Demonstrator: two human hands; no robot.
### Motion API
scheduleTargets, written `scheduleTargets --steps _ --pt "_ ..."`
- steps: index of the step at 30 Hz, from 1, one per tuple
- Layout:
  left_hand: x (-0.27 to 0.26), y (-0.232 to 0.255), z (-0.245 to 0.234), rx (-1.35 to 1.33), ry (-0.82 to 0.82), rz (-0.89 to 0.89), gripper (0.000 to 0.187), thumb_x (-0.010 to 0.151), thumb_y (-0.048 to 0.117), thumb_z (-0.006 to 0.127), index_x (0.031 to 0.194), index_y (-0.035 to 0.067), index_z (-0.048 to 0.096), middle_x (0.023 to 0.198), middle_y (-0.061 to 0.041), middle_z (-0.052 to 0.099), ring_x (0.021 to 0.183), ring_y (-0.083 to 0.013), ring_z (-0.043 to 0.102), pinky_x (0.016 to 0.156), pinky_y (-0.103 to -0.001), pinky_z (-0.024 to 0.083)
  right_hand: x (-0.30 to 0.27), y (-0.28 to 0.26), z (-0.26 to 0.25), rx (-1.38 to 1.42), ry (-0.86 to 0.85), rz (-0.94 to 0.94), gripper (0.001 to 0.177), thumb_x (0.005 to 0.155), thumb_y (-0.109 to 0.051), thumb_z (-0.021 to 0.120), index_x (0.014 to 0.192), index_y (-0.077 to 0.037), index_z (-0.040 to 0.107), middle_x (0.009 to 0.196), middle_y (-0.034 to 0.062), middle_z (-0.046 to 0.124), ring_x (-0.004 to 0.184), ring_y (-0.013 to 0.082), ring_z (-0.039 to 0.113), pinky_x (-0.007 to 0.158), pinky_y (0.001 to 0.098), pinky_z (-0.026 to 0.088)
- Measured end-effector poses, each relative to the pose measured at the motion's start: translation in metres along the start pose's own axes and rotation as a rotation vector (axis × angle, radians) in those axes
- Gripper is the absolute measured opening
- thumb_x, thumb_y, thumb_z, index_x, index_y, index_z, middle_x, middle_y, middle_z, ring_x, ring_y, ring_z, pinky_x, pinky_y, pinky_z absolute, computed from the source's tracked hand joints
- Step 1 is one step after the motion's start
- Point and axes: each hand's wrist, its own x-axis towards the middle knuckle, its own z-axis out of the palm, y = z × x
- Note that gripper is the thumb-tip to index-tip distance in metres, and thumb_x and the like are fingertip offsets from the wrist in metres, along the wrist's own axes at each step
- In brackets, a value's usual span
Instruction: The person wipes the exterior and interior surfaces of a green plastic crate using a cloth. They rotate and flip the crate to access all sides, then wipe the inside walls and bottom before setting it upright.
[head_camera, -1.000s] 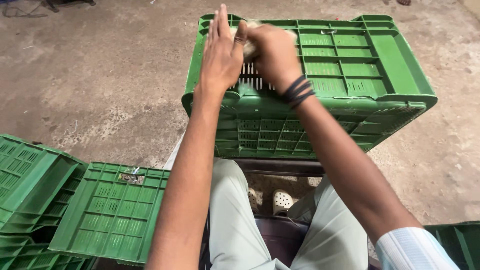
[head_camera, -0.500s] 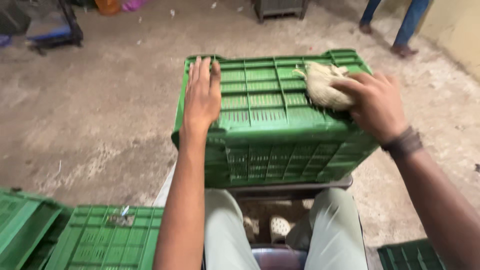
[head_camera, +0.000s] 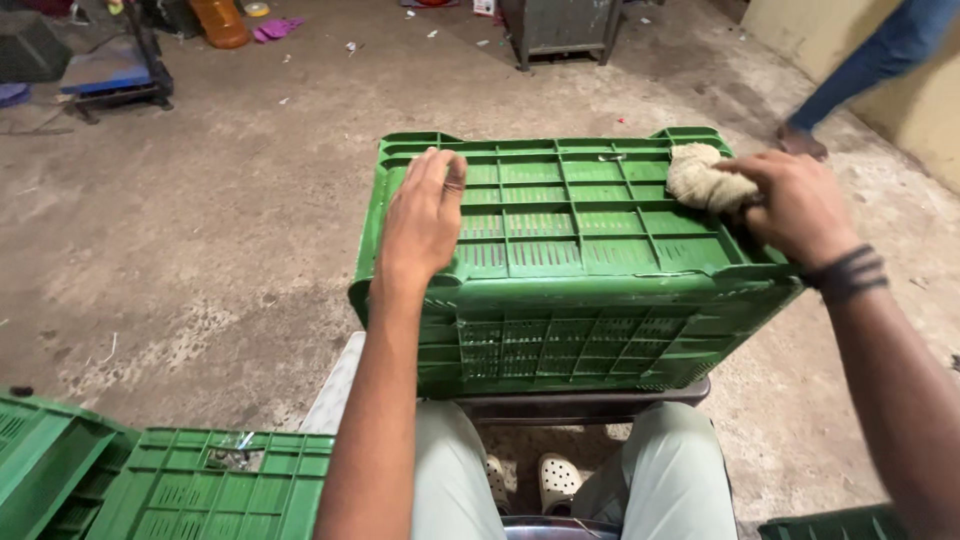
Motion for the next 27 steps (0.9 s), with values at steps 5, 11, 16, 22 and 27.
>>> scheduleTargets --steps 5,11,16,22,27 --pt "0.001 0.004 0.007 0.041 0.044 0.063 0.077 0.109 0.063 0.024 0.136 0.001 0.059 0.144 -0.026 0.056 0.139 -0.0426 0.048 0.114 -0.049 0.038 0.057 0.041 0.032 0.014 -0.156 -0.044 0.068 0.071 -0.003 0.076 0.137 -0.021 0.07 0.12 0.0137 0.073 0.098 0.0336 0.071 0.092 0.0443 0.057" --pt "-0.001 0.01 0.006 0.023 -0.144 -0.146 0.072 0.104 0.062 0.025 0.129 0.006 0.063 0.137 -0.018 0.064 0.132 -0.0348 0.057 0.112 -0.045 0.043 0.048 0.048 0.027 -0.028 -0.175 -0.206 0.068 0.075 -0.009 0.078 0.142 -0.02 0.065 0.115 0.0134 0.075 0.098 0.0315 0.072 0.089 0.0426 0.059" --pt "0.003 0.008 0.009 0.178 -0.214 -0.113 0.063 0.099 0.058 0.049 0.134 0.007 0.061 0.149 -0.018 0.053 0.143 -0.0357 0.043 0.116 -0.047 0.034 -0.015 0.021 -0.021 0.033 -0.276 -0.047 0.072 0.075 -0.005 0.074 0.143 -0.027 0.065 0.109 0.0101 0.077 0.085 0.0258 0.074 0.083 0.0396 0.06" --pt "0.007 0.01 0.012 0.236 -0.365 -0.184 0.072 0.082 0.064 0.069 0.14 0.021 0.06 0.16 -0.01 0.038 0.151 -0.0373 0.026 0.121 -0.049 0.025 -0.021 -0.008 -0.025 0.159 -0.059 -0.13 0.072 0.071 0.004 0.06 0.137 -0.022 0.07 0.119 0.0145 0.075 0.093 0.0272 0.074 0.087 0.0387 0.06" --pt "0.005 0.012 0.008 0.198 -0.383 -0.15 0.064 0.077 0.063 0.074 0.133 0.031 0.068 0.159 -0.005 0.041 0.151 -0.0414 0.024 0.121 -0.051 0.026 0.047 -0.022 0.017 -0.024 -0.085 0.013 0.048 0.081 -0.01 0.07 0.128 -0.013 0.074 0.096 0.0183 0.076 0.085 0.035 0.073 0.084 0.0455 0.059"
